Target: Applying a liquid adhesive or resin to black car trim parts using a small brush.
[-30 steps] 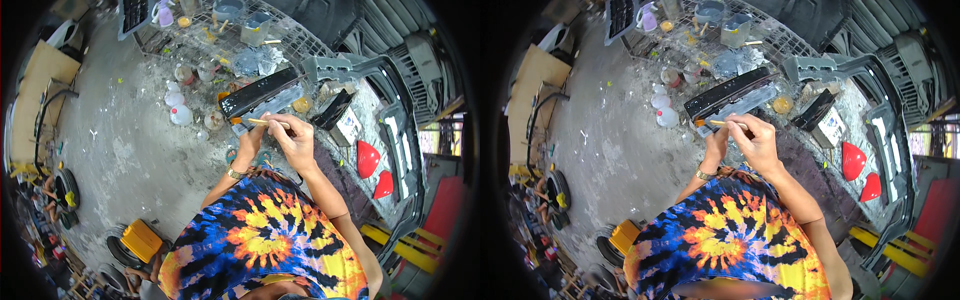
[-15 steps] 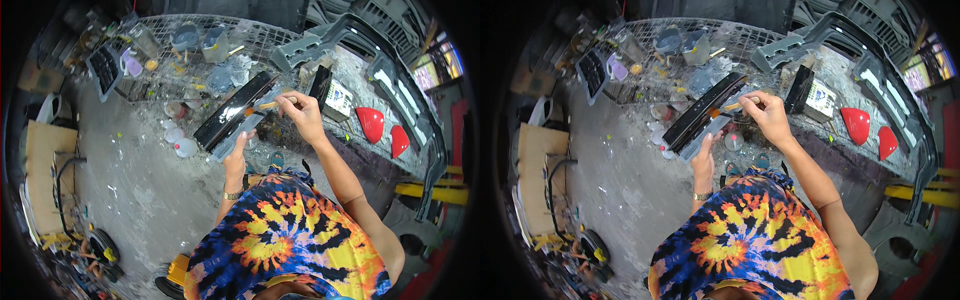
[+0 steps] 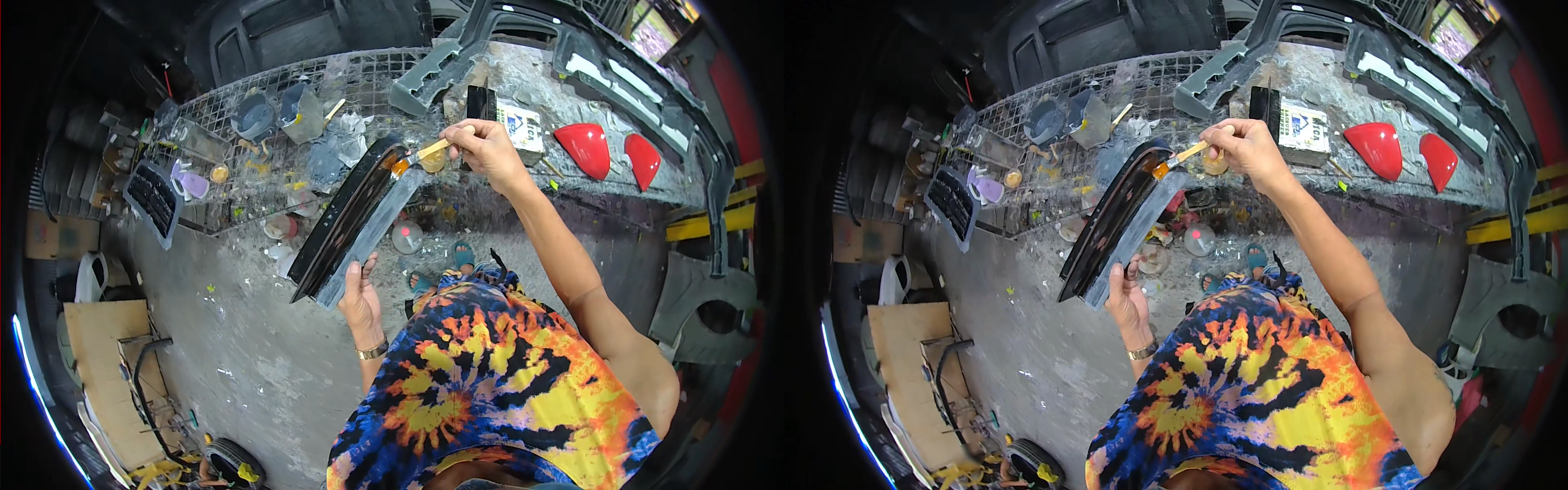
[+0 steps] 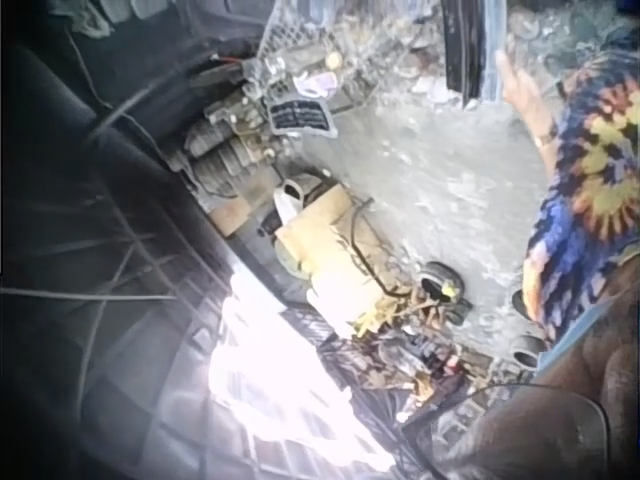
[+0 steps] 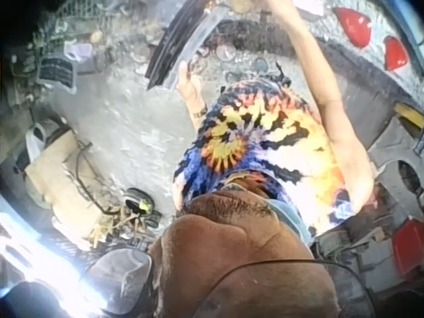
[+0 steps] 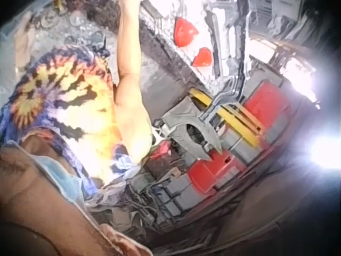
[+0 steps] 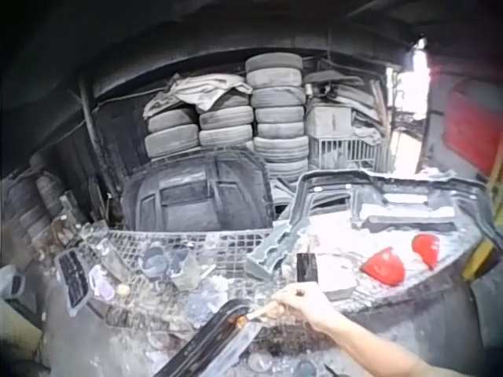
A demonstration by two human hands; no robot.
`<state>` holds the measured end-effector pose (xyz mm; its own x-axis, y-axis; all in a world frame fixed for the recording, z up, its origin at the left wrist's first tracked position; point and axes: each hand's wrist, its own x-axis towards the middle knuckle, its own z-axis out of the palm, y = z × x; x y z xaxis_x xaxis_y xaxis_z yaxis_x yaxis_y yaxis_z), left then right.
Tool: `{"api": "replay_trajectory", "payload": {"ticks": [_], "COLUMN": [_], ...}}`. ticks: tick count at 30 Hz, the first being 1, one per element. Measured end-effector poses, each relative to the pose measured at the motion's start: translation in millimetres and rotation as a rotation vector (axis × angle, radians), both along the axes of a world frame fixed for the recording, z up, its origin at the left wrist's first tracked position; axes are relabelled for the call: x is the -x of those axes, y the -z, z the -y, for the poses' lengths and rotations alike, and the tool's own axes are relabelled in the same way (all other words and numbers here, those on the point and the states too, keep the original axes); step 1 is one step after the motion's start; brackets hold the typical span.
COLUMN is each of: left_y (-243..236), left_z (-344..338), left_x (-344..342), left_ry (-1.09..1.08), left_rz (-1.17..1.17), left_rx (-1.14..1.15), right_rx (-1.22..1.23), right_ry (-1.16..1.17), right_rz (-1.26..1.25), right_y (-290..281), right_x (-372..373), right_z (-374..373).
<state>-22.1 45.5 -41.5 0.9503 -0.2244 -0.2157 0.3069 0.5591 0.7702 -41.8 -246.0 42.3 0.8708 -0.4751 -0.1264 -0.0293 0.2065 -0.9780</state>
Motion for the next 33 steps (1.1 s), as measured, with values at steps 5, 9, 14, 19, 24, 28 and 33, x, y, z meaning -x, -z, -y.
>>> {"api": "replay_trajectory", "payload": {"ticks": [5,9,14,19,24,28,33], "left_y": [2.9,1.6,10.7,19.0,18.1,17.5,6.6], "left_z": [-13.9,-18.6,-35.7,-48.7,-61.6,-74.4,-65.0], "left_x": [-1.8,-4.7,-7.1,-18.7,-25.1,-29.1,-31.8], "left_ry": [0.002,-0.019,-0.035,0.007,-0.022,0.014,-0.032], "left_rz": [-0.001,0.047,-0.003,0.044,-0.023,-0.011,-0.004], "left_rx": [0.054,0.126,0.154,0.220,0.247,0.292,0.309], "right_rx": [-0.103,-0.130,-0.228,-0.258,-0.083,0.127,0.401], "right_ry": [0.012,0.052,-0.074,0.017,0.155,0.197,0.046], "right_rz": [0.041,0.049,0.042,0.061,0.128,0.281,0.315], "right_y": [10.6,4.8,0.0,20.4,13.2,13.4,19.6], "right_x": [10.3,22.0,9.1,10.9,26.7,32.9,38.1], "right_z": [16.2,18.8,-11.1,-1.0,-13.0,-41.6,-52.5]}}
